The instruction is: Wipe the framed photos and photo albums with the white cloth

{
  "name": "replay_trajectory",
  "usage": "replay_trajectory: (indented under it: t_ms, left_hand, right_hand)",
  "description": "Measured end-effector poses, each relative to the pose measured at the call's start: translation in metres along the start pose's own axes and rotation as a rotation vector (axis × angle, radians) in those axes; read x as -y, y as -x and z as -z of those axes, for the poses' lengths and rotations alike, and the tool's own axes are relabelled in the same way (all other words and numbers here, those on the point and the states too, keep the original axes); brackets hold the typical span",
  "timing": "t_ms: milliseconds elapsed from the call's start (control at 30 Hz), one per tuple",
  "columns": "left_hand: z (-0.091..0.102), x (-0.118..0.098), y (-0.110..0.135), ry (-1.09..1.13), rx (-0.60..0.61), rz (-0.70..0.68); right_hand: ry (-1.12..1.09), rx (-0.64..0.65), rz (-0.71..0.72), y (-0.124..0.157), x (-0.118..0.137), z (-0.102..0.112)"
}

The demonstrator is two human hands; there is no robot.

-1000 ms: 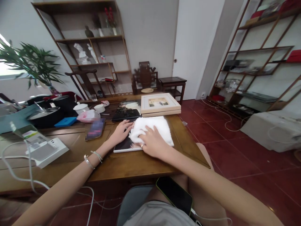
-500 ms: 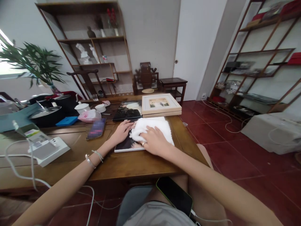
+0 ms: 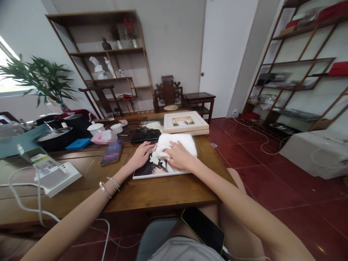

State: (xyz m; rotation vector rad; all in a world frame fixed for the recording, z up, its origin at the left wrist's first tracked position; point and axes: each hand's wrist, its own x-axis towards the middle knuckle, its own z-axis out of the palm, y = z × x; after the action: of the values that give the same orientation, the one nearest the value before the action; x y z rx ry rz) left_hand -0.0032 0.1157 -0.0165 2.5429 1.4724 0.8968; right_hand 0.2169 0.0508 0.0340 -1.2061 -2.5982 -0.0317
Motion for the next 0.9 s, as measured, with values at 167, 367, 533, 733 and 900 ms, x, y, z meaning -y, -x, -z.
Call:
replay_trajectory:
  t_ms: [167,367,533,733,900]
  left_hand:
    - [-0.001,0.001,0.0,-0.01,0.0,0.001]
    - [-0.003,0.004,0.001,-0.015,-0.006,-0.008]
    - [-0.002,0.005,0.0,-0.022,-0.006,-0.028]
    - [-0.001,0.004,0.0,-0.042,0.01,-0.035]
    - [-0.001,0.004,0.0,-0.05,0.029,-0.033]
  right_hand:
    - [-0.063,0.011,-0.017,0.037,0.043,0.006]
    - [-0.127,0.041,0.032,0.061,0.056,0.01]
    - [-0.084,0.044,0.064,0.035,0.027,0.009]
    - [-0.033,0.046,0.072,-0.015,-0.013,0.004]
    - [-0.008,-0.011,0.031,-0.029,-0.018,-0.005]
